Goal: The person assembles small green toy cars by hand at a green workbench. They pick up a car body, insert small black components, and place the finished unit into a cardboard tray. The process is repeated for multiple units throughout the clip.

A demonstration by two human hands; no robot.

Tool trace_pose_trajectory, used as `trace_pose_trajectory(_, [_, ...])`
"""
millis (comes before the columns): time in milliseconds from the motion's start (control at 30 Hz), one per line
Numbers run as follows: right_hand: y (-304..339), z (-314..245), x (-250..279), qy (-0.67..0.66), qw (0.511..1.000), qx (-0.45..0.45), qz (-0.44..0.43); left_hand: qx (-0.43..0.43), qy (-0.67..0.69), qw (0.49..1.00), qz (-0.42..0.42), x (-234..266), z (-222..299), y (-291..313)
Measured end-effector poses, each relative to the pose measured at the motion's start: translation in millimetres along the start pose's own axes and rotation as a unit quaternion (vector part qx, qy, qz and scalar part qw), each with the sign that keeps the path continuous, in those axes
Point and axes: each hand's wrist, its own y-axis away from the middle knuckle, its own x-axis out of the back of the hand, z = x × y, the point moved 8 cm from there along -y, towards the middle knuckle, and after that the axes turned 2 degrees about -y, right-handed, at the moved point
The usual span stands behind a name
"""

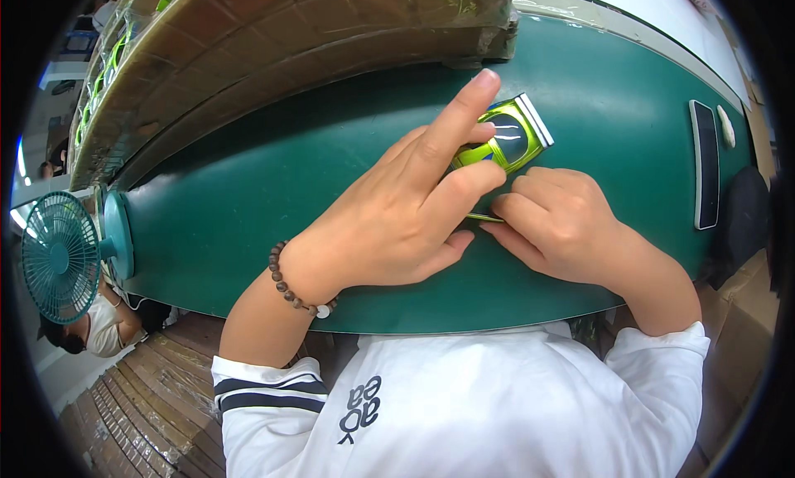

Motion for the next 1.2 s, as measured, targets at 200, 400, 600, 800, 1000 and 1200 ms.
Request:
trace_pose_trajectory(200, [-1.3,-1.4,1.9,-0.010,1.000,-0.003,-0.008,0.012,-0.011,1.000,0.014,2.8,-5.7,1.0])
trace_pose_trajectory(400, [4.1,-2.8,35.8,-0.072,0.984,0.072,0.148,0.045,-0.009,0.999,0.006,10.7,-8.0,0.3])
trace_pose_trajectory(600, [32.3,37.0,73.2,-0.203,0.913,0.003,0.354,0.226,0.670,0.702,0.086,6.5,-31.2,11.0])
trace_pose_trajectory(800, [29.4,57.5,64.6,-0.261,0.887,-0.102,0.366,0.256,0.803,0.528,0.100,-2.3,-33.4,10.4])
trace_pose_trajectory(1000, [12.7,98.5,93.6,-0.219,0.875,-0.171,0.397,0.213,0.760,0.609,0.075,0.3,-27.5,14.4])
trace_pose_trajectory(1200, [-39.0,303.0,139.8,0.051,0.901,-0.334,0.273,0.208,0.792,0.574,-0.007,-24.0,-22.1,10.9])
